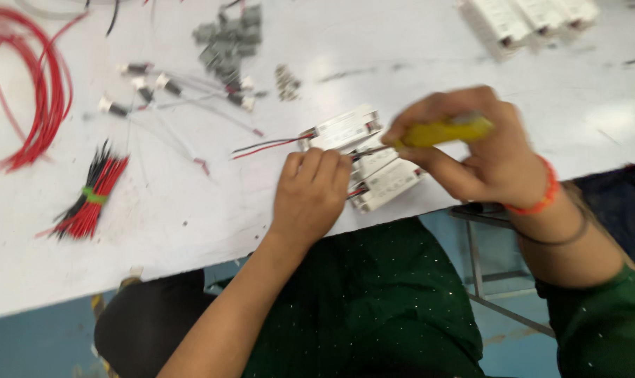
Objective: The person assembles small white electrical modules by inserting red and black wires into terminal blocks and tightening them with a yellow-handled screwdriver. They handle multiple modules, attach gray plastic clips, and place finished units aside on the table.
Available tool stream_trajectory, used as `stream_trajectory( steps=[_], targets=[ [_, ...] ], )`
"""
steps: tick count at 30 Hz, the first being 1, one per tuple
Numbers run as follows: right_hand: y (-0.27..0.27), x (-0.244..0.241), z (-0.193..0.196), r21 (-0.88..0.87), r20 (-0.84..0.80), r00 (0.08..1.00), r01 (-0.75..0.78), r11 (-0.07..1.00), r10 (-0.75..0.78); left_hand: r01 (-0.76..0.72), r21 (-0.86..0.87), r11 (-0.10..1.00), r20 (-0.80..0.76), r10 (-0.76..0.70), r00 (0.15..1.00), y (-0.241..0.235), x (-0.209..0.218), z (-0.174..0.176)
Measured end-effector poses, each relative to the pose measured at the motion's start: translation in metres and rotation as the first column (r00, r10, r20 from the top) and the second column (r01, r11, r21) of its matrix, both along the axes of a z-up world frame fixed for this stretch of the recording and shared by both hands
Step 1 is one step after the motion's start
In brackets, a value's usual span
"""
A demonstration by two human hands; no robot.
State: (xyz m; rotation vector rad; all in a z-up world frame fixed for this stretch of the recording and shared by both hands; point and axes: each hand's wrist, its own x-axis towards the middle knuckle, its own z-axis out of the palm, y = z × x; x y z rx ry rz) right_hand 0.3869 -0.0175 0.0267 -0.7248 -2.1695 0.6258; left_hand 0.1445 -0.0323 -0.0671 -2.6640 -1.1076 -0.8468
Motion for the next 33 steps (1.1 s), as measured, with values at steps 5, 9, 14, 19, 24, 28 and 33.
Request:
stream_trajectory(
  steps=[5,9,14,19,24,28,33],
  targets=[
    [-0.016,0.04,-0.01,-0.02,-0.198,0.971,0.137,0.99,-0.138,0.01,-0.021,1.0,0.034,-0.01,0.999,-0.001,-0.001,0.025],
    [-0.039,0.08,-0.039,-0.189,-0.518,0.727,0.416,0.889,-0.451,0.111,-0.059,0.992,0.053,-0.108,0.993,-0.012,0.0,0.035],
    [-0.049,0.099,-0.113,-0.576,-0.532,0.456,0.423,0.7,-0.713,0.104,-0.212,0.972,-0.03,-0.113,0.993,-0.016,0.005,0.029],
    [-0.048,0.105,-0.147,-0.511,-0.264,0.598,0.579,0.635,-0.757,0.052,-0.421,0.905,-0.126,-0.116,0.985,-0.007,-0.012,0.031],
    [-0.05,0.098,-0.129,-0.334,-0.043,0.584,0.756,0.563,-0.811,-0.018,-0.515,0.857,-0.201,-0.1,0.974,0.0,-0.025,0.041],
    [-0.048,0.086,-0.088,-0.003,-0.045,0.578,0.815,0.579,-0.815,-0.135,-0.586,0.799,-0.321,-0.076,0.944,0.013,-0.053,0.061],
    [-0.017,0.051,-0.054,-0.027,0.01,0.748,0.663,0.748,-0.663,-0.427,-0.685,0.59,-0.473,0.084,0.877,0.024,-0.09,0.079]
  ],
)
